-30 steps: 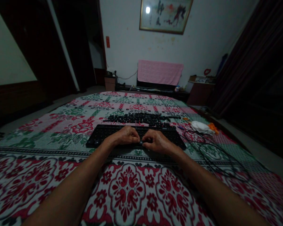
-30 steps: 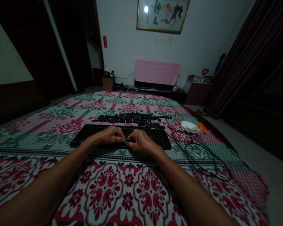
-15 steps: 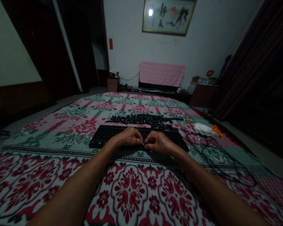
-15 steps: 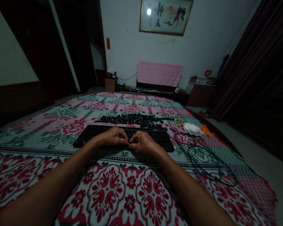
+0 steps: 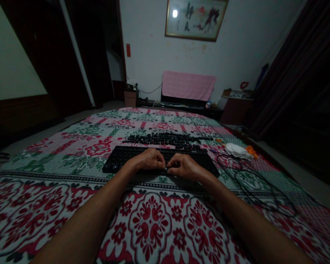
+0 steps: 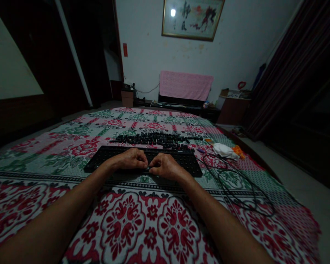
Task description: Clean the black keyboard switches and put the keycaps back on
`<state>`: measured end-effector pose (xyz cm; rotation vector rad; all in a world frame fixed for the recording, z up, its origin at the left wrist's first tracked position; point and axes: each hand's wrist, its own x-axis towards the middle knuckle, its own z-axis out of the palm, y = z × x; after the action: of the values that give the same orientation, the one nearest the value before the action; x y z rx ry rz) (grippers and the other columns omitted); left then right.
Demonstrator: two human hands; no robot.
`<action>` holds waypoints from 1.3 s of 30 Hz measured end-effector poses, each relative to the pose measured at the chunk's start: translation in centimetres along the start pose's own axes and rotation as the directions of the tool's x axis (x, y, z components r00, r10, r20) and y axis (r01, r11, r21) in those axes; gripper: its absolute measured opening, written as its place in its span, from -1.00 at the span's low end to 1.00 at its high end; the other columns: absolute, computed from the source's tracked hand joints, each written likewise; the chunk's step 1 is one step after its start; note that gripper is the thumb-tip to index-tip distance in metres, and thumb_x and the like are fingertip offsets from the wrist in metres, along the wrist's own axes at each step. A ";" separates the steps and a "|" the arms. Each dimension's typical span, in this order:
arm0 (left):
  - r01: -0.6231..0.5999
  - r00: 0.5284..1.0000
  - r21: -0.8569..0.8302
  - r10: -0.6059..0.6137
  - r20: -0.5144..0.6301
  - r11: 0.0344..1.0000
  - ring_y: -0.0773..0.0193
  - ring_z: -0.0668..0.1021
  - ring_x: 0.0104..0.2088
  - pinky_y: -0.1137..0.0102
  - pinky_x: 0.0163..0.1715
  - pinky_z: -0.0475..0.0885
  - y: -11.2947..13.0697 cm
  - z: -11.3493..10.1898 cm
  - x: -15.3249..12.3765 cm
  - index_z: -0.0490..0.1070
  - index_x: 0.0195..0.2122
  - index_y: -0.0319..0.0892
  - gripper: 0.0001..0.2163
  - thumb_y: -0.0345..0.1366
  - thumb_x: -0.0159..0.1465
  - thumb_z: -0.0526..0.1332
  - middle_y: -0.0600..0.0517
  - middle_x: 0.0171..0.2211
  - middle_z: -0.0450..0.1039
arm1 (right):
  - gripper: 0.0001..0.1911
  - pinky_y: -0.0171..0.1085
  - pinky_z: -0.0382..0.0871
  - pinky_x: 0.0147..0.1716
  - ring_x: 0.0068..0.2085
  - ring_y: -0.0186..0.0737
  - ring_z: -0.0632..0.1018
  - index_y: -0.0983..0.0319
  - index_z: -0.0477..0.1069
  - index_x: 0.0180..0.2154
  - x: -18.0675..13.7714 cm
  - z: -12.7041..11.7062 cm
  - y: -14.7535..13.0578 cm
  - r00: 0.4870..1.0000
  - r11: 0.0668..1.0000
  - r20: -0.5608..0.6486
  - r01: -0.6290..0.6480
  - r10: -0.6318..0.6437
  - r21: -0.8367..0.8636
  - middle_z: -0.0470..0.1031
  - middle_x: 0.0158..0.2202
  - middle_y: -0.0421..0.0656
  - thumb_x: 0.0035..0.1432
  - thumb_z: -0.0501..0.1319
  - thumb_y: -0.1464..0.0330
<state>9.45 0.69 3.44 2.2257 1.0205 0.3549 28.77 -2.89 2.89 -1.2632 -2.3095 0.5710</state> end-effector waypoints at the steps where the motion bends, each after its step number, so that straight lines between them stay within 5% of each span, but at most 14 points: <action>1: 0.001 1.000 0.004 -0.001 0.000 1.000 0.37 0.42 -0.45 0.54 -0.47 0.28 0.0 0.0 0.0 0.52 -0.39 -0.28 -0.76 -0.26 0.00 0.15 0.04 -0.48 0.45 | -0.81 -0.42 0.23 -0.43 -0.39 -0.37 0.42 0.24 0.51 -0.35 0.0 0.0 0.0 1.000 1.000 -0.004 0.003 -0.003 0.003 0.43 -0.41 -0.20 -0.11 0.26 0.36; 39: 0.039 0.999 0.052 -0.038 -0.012 0.998 0.40 0.37 -0.53 0.55 -0.56 0.21 -0.1 0.4 0.5 0.51 -0.44 -0.27 -0.77 -0.26 -0.01 0.12 0.07 -0.54 0.41 | -0.87 -0.43 0.22 -0.49 -0.44 -0.37 0.45 0.25 0.52 -0.43 0.3 0.6 -0.3 0.997 0.997 -0.036 -0.073 0.074 0.019 0.47 -0.46 -0.22 -0.16 0.26 0.41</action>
<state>9.88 0.97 3.06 2.2493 1.0883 0.3280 28.07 -2.86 2.57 -1.3445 -2.2310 0.5862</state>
